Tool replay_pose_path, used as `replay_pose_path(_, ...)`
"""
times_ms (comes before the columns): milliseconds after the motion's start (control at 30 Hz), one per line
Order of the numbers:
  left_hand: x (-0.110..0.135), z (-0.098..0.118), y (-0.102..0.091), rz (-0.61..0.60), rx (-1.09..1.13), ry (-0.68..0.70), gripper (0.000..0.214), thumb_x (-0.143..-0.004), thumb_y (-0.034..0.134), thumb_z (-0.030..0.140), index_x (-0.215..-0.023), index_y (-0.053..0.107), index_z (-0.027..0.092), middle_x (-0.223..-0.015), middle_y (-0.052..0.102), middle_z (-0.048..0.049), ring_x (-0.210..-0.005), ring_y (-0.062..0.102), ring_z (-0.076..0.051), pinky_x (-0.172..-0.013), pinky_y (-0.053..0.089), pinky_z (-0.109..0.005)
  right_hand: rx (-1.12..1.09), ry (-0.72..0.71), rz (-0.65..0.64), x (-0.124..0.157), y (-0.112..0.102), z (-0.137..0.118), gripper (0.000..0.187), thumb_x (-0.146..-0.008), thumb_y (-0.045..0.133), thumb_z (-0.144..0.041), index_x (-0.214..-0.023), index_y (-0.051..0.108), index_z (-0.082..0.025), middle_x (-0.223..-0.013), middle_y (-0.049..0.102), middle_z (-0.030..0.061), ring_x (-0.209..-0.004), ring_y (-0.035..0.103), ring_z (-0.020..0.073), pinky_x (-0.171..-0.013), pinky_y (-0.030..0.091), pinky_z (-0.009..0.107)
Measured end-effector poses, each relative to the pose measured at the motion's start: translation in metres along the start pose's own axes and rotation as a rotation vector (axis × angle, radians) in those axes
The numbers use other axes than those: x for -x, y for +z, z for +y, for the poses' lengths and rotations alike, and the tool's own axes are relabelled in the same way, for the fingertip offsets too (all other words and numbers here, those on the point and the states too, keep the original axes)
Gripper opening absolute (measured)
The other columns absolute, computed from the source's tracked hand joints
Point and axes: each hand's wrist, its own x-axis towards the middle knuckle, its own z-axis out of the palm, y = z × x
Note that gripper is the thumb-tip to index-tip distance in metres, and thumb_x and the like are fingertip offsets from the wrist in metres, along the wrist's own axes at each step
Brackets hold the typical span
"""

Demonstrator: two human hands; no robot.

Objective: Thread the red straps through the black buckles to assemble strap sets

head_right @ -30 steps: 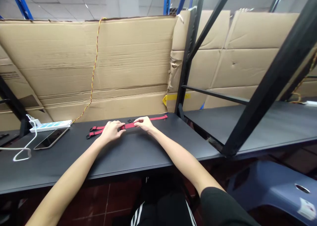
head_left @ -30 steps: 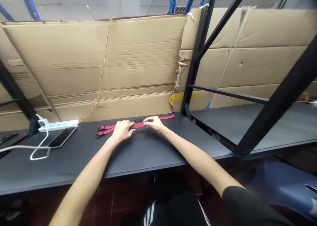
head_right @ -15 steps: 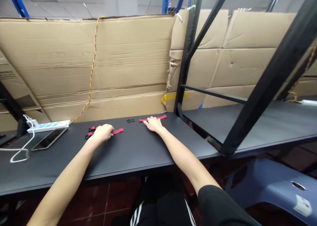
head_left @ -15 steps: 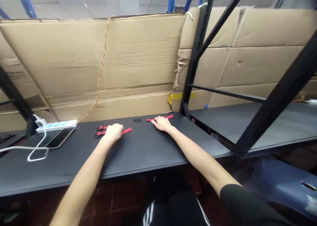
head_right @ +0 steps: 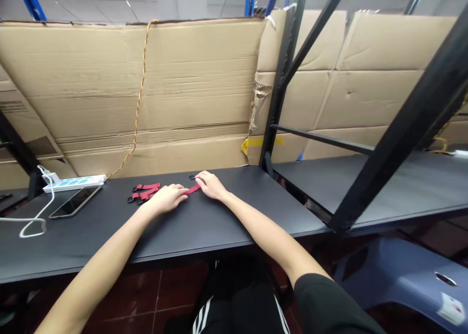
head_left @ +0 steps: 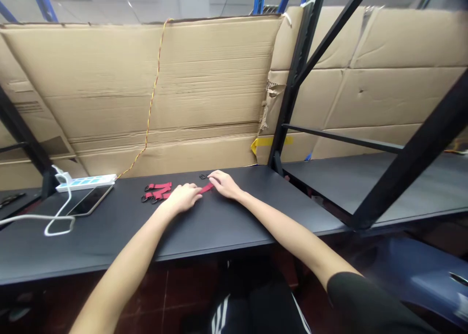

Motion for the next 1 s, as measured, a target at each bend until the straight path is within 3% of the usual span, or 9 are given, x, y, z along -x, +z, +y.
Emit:
replay_pose_path(133,-0.004,0.010,0.015,0.022,0.207,0.039,0.026,-0.087,0.052,0.040,-0.094,0.070,0.023,-0.101,0.069,-0.0094,-0.095,0.063,-0.025,-0.084,0.045,-0.032,0.239,0.121,-0.166,0.001,-0.004,0.031,0.040,-0.097,0.037,-0.037,-0.127,0.058,-0.020,-0.137,0.052,0.0131,-0.128,0.045,0.0253,-0.106,0.031,0.045)
replay_pose_path(233,-0.005,0.008,0.017,0.058,0.301,0.010,0.027,-0.083,0.057,0.045,-0.079,0.071,0.022,-0.086,0.070,-0.0095,-0.088,0.065,-0.025,-0.082,0.046,-0.031,0.271,0.164,-0.314,0.001,-0.002,0.037,0.046,-0.097,0.036,-0.043,-0.137,0.048,-0.025,-0.148,0.039,0.0098,-0.139,0.031,0.0276,-0.109,0.024,0.051)
replay_pose_path(300,-0.005,0.006,0.015,0.079,0.314,0.004,0.027,-0.082,0.058,0.045,-0.076,0.072,0.022,-0.081,0.070,-0.0097,-0.086,0.065,-0.025,-0.082,0.046,-0.031,0.262,0.138,-0.356,0.000,-0.002,0.034,0.046,-0.097,0.036,-0.044,-0.138,0.047,-0.025,-0.146,0.043,0.0092,-0.137,0.034,0.0273,-0.110,0.024,0.049)
replay_pose_path(467,-0.004,0.002,0.013,0.098,0.243,0.012,0.026,-0.086,0.053,0.040,-0.093,0.073,0.024,-0.098,0.070,-0.0078,-0.089,0.064,-0.023,-0.082,0.046,-0.030,0.301,0.001,-0.299,-0.001,-0.003,0.021,0.036,-0.095,0.042,-0.035,-0.122,0.062,-0.019,-0.123,0.063,0.0118,-0.114,0.056,0.0244,-0.100,0.038,0.040)
replay_pose_path(533,-0.004,0.000,0.014,0.085,0.223,0.020,0.026,-0.086,0.053,0.039,-0.094,0.073,0.025,-0.103,0.069,-0.0078,-0.092,0.064,-0.023,-0.081,0.046,-0.030,0.323,-0.002,-0.256,0.000,-0.003,0.018,0.033,-0.093,0.046,-0.032,-0.117,0.065,-0.018,-0.122,0.063,0.0128,-0.112,0.057,0.0249,-0.099,0.039,0.040)
replay_pose_path(633,-0.005,-0.002,0.014,0.044,0.217,-0.001,0.025,-0.083,0.057,0.041,-0.081,0.075,0.023,-0.095,0.072,-0.0078,-0.090,0.064,-0.024,-0.078,0.047,-0.029,0.311,0.031,-0.213,0.002,-0.001,0.016,0.029,-0.092,0.049,-0.029,-0.112,0.068,-0.018,-0.127,0.060,0.0128,-0.116,0.056,0.0258,-0.100,0.040,0.040)
replay_pose_path(733,-0.007,-0.005,0.013,0.025,0.244,-0.060,0.024,-0.079,0.061,0.042,-0.075,0.074,0.022,-0.084,0.073,-0.0065,-0.082,0.065,-0.022,-0.074,0.047,-0.028,0.239,0.035,-0.225,0.003,0.000,0.013,0.025,-0.091,0.050,-0.024,-0.104,0.071,-0.018,-0.112,0.068,0.0102,-0.106,0.062,0.0234,-0.095,0.044,0.035)
replay_pose_path(867,-0.009,-0.007,0.016,0.042,0.416,-0.032,0.023,-0.075,0.063,0.031,-0.092,0.073,0.021,-0.088,0.073,-0.0039,-0.080,0.065,-0.020,-0.076,0.049,-0.027,0.099,0.046,-0.198,0.003,0.003,0.008,0.018,-0.083,0.060,-0.019,-0.096,0.072,-0.017,-0.097,0.071,0.0082,-0.092,0.065,0.0204,-0.087,0.048,0.032)
replay_pose_path(1000,-0.010,-0.008,0.019,0.033,0.497,-0.075,0.031,-0.070,0.064,0.026,-0.099,0.072,0.016,-0.085,0.073,-0.0051,-0.076,0.065,-0.019,-0.072,0.049,-0.027,-0.133,0.144,-0.134,0.004,0.012,0.004,0.026,-0.069,0.072,-0.017,-0.095,0.072,-0.017,-0.095,0.069,0.0066,-0.078,0.063,0.0161,-0.078,0.050,0.030)
